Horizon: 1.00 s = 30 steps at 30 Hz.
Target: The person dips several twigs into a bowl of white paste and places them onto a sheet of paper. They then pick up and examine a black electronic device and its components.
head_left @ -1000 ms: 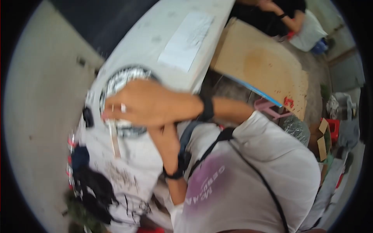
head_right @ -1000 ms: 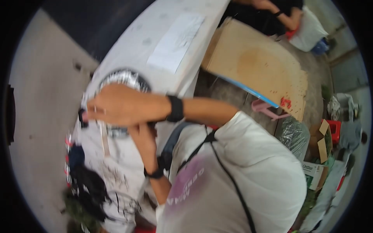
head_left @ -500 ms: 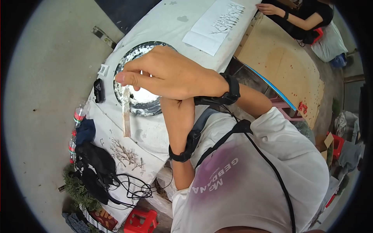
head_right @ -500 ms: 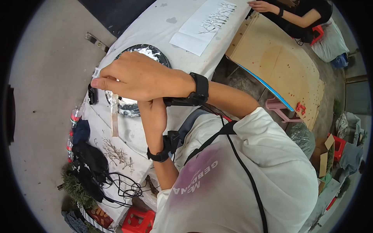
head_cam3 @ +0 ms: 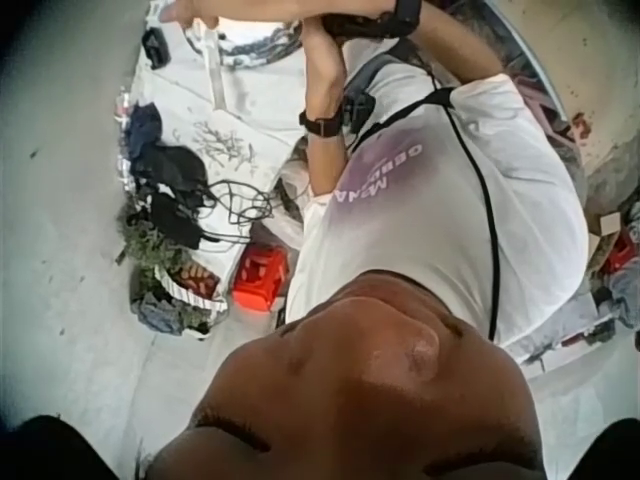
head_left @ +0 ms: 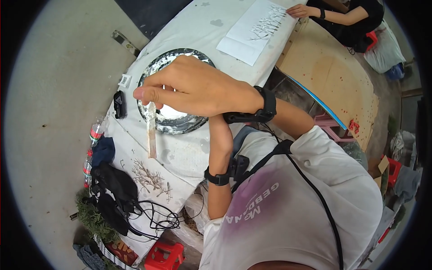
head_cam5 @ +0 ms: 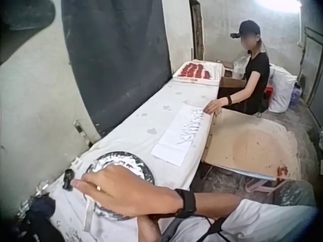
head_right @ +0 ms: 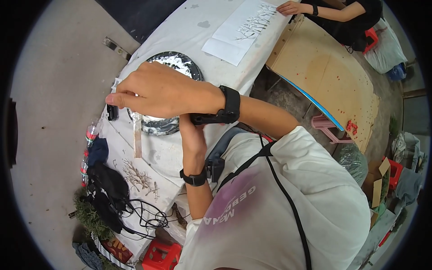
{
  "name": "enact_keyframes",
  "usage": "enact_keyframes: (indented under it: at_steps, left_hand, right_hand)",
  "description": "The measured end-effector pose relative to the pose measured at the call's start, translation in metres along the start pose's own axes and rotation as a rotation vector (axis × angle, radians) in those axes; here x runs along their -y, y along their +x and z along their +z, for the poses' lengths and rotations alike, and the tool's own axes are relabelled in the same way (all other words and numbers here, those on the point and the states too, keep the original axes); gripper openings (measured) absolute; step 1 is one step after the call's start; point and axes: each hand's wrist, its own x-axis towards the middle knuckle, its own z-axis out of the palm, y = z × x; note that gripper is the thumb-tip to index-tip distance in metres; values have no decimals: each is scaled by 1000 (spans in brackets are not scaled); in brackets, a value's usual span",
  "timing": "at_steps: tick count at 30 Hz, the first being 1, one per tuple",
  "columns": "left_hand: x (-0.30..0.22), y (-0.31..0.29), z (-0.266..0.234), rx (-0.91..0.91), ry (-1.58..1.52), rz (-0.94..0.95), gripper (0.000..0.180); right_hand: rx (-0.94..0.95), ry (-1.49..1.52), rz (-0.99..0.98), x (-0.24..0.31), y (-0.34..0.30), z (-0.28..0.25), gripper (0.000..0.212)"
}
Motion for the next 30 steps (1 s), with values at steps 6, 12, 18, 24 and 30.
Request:
enact_keyframes:
  at_steps: [6,12,18,24,30]
  left_hand:
    - [8,0,-8,305,-451,-223,52]
    - [17,6,-17,328,-660,-316,50]
    - [8,6,-20,327,-525,-335,49]
    - [10,8,-20,325,-541,-342,49]
    - [4,8,-19,366,-515,-388,46]
  right_hand:
    - [5,-133,0,2,2,-3,49]
    - [-27,-106,-34,-3,1,3,48]
    - [-2,-124,-88,-2,-1,5,52]
    - [-9,-123,-74,1,-3,2,54]
    - [-1,-164,-38,4,-6,1,54]
